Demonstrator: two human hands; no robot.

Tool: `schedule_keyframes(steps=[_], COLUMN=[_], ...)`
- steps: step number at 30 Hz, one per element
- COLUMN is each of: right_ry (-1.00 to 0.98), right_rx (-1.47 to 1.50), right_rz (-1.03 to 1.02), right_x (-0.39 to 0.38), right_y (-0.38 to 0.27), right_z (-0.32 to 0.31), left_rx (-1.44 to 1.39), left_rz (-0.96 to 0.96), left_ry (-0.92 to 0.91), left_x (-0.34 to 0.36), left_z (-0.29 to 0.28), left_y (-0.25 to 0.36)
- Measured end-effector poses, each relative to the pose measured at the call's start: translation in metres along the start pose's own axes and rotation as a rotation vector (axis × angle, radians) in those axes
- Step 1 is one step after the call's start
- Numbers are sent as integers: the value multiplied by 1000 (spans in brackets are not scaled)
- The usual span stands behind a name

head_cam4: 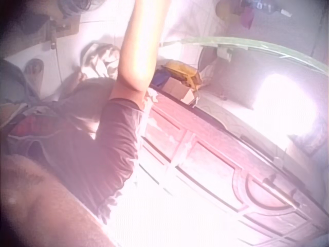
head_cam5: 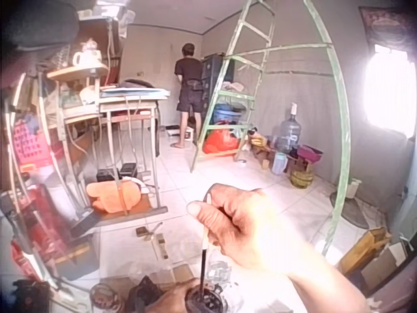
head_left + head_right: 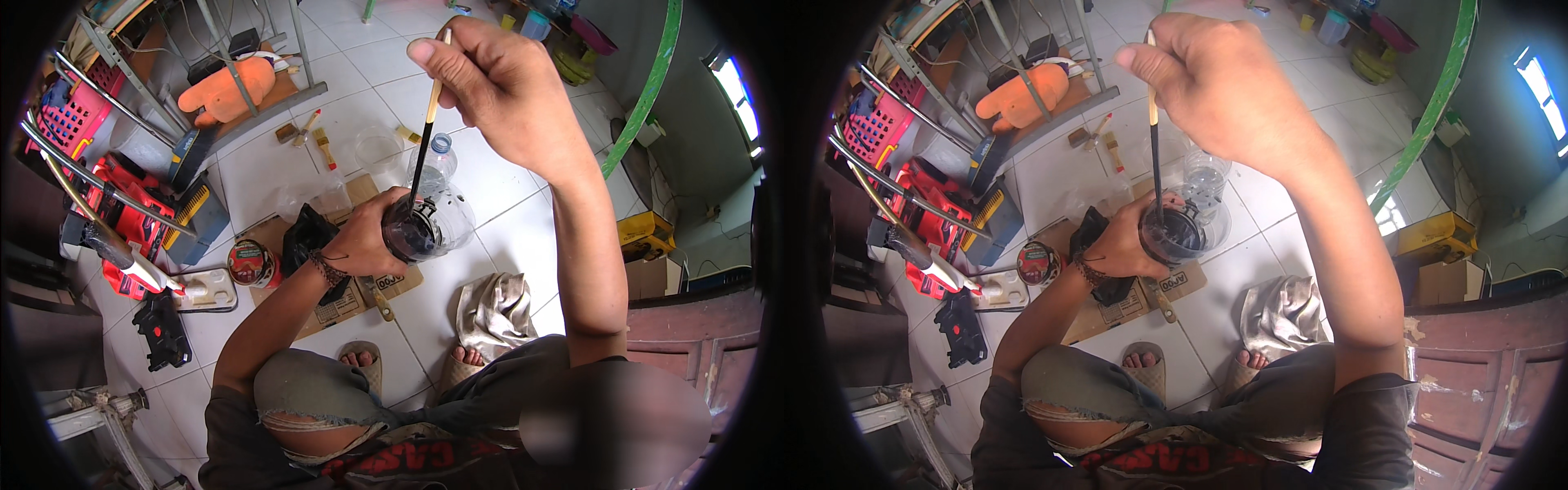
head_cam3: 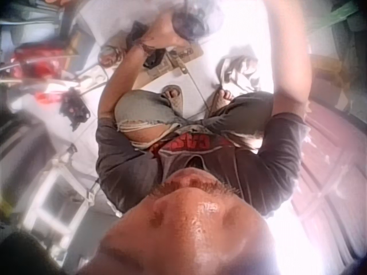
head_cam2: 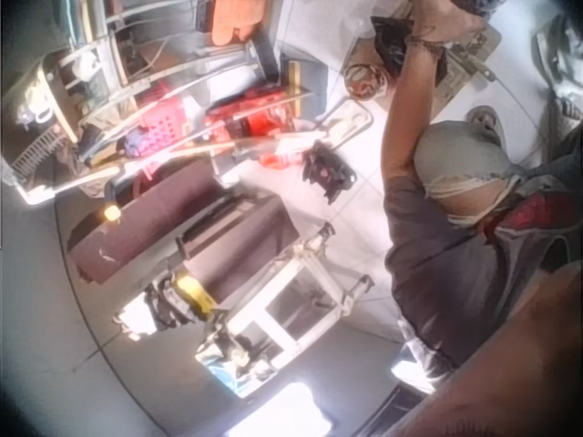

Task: The person sits on the floor and prepares a dark liquid by pouring water from a plastic bottle into a small container, then stirs the mixture with a wooden stick. The person also wipes their hands with a cloth during the process.

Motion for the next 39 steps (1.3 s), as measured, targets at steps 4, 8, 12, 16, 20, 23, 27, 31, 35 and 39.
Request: schedule_keyframes(steps=[4,8,12,16,20,23,27,31,35,39], right_ry=[5,89,145,121,174,204,234,249,228,321], right_rx=[56,-32,11,198,151,168,124,-24,44,88], right_rz=[55,-22,65,142,211,236,188,92,102,91], right_x=[-3,-7,-11,-12,-13,-14,-15,-13,-11,-10], right_y=[-14,-23,-18,1,18,34,43,25,11,7], right_z=[-7,-17,-28,-35,-38,-39,-32,-8,11,5], left_rx=[17,48,117,67,16,12,10,84,38,40], left_rz=[-72,-115,-51,-35,-43,-12,-6,-14,-59,-86], left_ry=[-1,25,67,86,82,87,115,130,109,142], left_x=[-1,0,-1,0,-2,-2,-1,-2,1,0], left_z=[-3,-4,-6,-5,-7,-7,-8,-9,-5,-5], left_y=[-10,-12,-8,-7,-1,0,7,12,8,8])
Point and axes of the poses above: each hand's wrist, its own x-axis towards the middle knuckle, its own z-axis out of the palm, y = z × x, the point moved 4 cm from there along x, towards the middle knuckle, and after that the axes turned 11 degrees about -y, right-handed, at the moved point
